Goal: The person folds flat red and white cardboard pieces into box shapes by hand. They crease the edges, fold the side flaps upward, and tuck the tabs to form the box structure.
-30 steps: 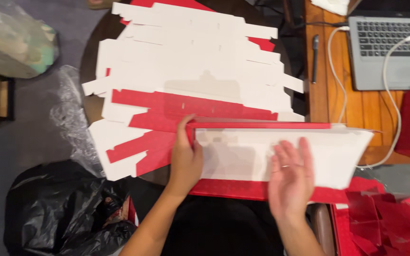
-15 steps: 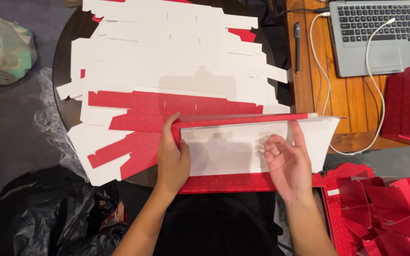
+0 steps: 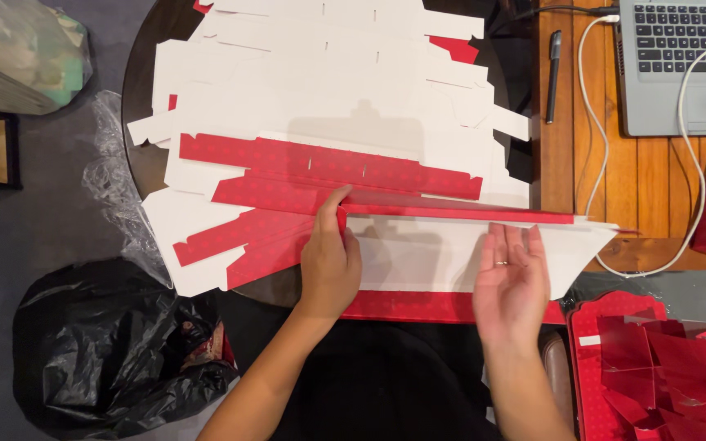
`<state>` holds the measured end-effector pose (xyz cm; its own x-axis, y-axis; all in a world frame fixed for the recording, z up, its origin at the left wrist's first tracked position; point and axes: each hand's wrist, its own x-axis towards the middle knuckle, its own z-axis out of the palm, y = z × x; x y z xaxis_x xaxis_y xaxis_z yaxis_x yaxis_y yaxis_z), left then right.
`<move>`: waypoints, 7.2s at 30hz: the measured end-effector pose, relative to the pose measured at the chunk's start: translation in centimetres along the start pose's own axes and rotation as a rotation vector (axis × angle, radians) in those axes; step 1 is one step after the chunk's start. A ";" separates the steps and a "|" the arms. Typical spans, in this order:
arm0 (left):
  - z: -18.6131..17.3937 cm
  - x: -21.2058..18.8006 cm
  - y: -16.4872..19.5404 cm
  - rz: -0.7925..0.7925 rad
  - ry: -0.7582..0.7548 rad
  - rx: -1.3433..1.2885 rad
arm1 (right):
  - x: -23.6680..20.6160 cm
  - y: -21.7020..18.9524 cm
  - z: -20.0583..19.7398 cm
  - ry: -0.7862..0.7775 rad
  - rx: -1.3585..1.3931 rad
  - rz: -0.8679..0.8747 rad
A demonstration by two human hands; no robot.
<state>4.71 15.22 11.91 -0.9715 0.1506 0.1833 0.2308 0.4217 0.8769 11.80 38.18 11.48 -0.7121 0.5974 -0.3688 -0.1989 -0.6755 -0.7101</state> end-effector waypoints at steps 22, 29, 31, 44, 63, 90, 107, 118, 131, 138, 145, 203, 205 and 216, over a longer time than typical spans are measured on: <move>1.5 1.9 -1.2 0.045 0.111 0.109 | -1.4 8.5 8.1 -0.074 -0.315 0.312; 1.8 1.9 -0.4 -0.023 0.047 0.149 | -1.0 10.5 8.3 -0.022 -0.266 0.269; 1.8 2.0 -0.3 -0.007 0.063 0.163 | -1.0 10.5 8.3 -0.027 -0.255 0.268; 1.4 2.2 0.1 0.032 0.078 0.272 | -1.0 10.5 9.1 0.008 -0.210 0.311; 0.3 2.3 -2.2 -0.023 -0.101 -0.204 | -0.7 10.1 9.0 -0.062 -0.354 0.408; -1.8 -1.6 -2.8 -0.110 -0.134 -0.212 | -4.7 5.9 5.1 -1.074 -1.695 -0.643; -0.8 -4.9 -5.4 0.009 -0.103 0.212 | -5.5 6.7 5.5 -1.017 -1.738 -0.514; -0.9 -5.1 -5.1 0.081 -0.059 0.201 | -5.4 7.6 5.8 -0.985 -1.695 -0.498; -1.9 -4.8 -3.6 -0.082 -0.084 0.051 | -4.9 8.6 5.7 -0.963 -1.677 -0.494; -1.3 -5.8 -3.8 -0.048 -0.014 0.079 | -5.7 8.6 5.0 -0.938 -1.599 -0.561; -2.2 -5.9 -3.2 -0.069 -0.057 0.287 | -5.7 9.4 4.9 -0.949 -1.562 -0.682; -4.4 -5.2 -2.0 -0.064 -0.205 0.143 | -6.0 9.1 5.3 -0.954 -1.385 -0.781; -5.3 -5.4 -2.6 -0.032 -0.264 0.081 | -5.9 8.9 5.5 -0.937 -1.366 -0.781; -5.1 -7.1 -8.5 -0.532 -0.346 -0.750 | -6.7 6.4 4.0 -0.928 -1.208 -0.989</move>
<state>9.40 6.01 5.44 -0.8414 0.4094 -0.3528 -0.4430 -0.1486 0.8841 12.65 28.14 11.82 -0.8344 -0.1541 0.5293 -0.4917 0.6419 -0.5883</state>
